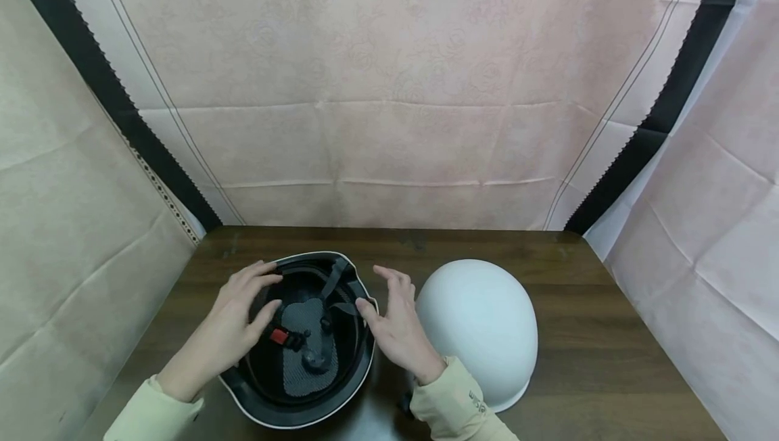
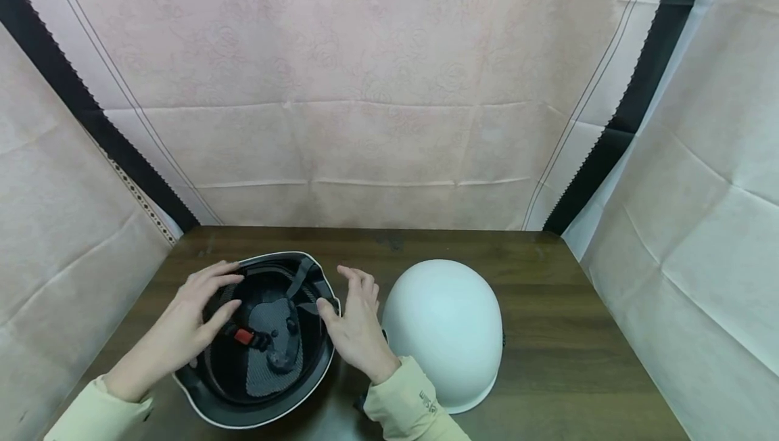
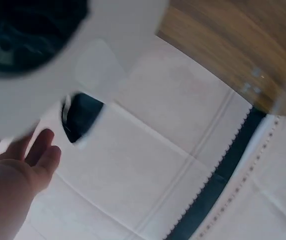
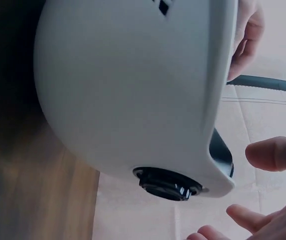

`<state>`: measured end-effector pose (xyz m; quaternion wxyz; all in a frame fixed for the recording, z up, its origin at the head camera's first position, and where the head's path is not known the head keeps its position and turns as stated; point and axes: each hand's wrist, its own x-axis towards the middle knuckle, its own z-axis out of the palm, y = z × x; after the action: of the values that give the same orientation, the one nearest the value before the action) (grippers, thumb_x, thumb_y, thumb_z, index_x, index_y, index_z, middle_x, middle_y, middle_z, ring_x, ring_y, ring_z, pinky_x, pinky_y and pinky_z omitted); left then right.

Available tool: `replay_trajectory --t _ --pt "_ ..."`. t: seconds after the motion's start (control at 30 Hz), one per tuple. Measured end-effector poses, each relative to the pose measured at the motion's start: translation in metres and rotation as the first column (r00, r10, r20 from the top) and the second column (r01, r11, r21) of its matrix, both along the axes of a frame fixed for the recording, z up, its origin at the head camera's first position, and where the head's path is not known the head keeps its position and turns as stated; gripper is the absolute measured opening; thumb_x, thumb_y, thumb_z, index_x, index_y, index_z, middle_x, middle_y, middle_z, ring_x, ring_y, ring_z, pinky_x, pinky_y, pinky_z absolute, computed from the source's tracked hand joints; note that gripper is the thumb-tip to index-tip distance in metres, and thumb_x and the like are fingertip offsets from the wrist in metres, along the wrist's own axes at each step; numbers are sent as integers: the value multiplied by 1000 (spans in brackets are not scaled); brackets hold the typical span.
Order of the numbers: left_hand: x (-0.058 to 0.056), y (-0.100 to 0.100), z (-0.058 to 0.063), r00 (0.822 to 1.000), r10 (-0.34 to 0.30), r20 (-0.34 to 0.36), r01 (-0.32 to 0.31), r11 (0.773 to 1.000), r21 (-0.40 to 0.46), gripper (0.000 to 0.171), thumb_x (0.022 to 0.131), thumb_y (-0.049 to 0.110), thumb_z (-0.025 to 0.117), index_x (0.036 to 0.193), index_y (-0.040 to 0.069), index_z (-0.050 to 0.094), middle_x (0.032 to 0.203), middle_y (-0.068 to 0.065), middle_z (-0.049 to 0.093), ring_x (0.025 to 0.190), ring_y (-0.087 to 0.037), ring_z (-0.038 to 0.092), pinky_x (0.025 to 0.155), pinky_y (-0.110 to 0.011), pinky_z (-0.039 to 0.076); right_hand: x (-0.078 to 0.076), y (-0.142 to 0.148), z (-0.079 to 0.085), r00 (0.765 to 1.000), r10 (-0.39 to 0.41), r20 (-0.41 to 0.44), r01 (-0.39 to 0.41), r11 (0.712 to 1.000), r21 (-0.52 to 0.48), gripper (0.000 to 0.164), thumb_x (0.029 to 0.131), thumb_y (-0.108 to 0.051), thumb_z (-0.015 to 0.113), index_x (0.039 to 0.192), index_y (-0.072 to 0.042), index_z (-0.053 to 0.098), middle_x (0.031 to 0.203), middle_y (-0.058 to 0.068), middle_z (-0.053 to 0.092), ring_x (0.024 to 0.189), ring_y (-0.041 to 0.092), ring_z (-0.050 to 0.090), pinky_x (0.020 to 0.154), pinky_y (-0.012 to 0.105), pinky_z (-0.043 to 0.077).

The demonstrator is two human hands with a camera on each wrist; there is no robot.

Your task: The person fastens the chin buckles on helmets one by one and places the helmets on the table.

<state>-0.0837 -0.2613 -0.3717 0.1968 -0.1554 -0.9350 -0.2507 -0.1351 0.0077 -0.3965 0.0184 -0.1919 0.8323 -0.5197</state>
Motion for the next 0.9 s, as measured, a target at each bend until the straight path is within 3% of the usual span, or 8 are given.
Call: replay_trajectory --t 0.13,0.2,0.33,0.4,0.5,0.63,0.9 --pt "6 -10 -1 999 42 7 -42 999 17 51 90 11 70 134 -3 49 149 -24 32 134 -48 26 103 -69 19 0 0 -4 999 20 36 -20 1000 -6 60 98 -43 55 148 -16 34 146 7 30 133 26 29 104 52 33" --pt "10 -14 -2 994 61 91 -63 998 26 63 93 22 68 143 -3 39 155 -23 20 137 -50 18 102 -72 16 -1 0 -6 998 33 54 -32 999 -10 60 99 -46 50 148 -15 33 146 8 30 133 27 30 103 53 33" --pt "16 -19 -8 947 107 301 -120 993 23 87 95 47 58 156 5 11 160 -17 -8 141 -51 1 98 -76 11 -3 -1 -10 994 53 95 -52 999 -13 63 100 -53 43 149 -15 32 147 9 30 133 29 31 103 54 33" --pt "17 -20 -11 927 121 356 -137 990 18 93 95 54 54 157 9 1 160 -13 -17 141 -51 -4 97 -78 10 -4 -2 -12 991 63 122 -61 998 -15 66 100 -56 40 150 -14 30 148 10 30 135 30 31 104 55 32" --pt "18 -20 -16 923 130 361 -142 990 7 96 94 55 54 156 10 -4 159 -10 -21 142 -50 -5 97 -77 11 -6 -3 -14 982 81 171 -76 996 -36 70 100 -57 37 151 -10 28 148 14 31 135 32 33 105 55 32" --pt "19 -21 -21 934 134 331 -136 991 -18 97 94 53 57 156 6 -2 159 -11 -21 141 -50 -3 98 -76 12 -9 -4 -19 962 93 256 -75 994 -78 75 100 -60 33 152 -6 26 151 16 31 138 31 32 109 53 27" --pt "17 -22 -23 936 145 322 -144 989 -27 101 91 49 63 156 5 0 159 -13 -19 141 -51 -2 98 -76 12 -12 -1 -30 895 140 425 -56 978 -203 87 95 -69 32 152 -5 26 157 15 25 144 34 20 112 60 15"
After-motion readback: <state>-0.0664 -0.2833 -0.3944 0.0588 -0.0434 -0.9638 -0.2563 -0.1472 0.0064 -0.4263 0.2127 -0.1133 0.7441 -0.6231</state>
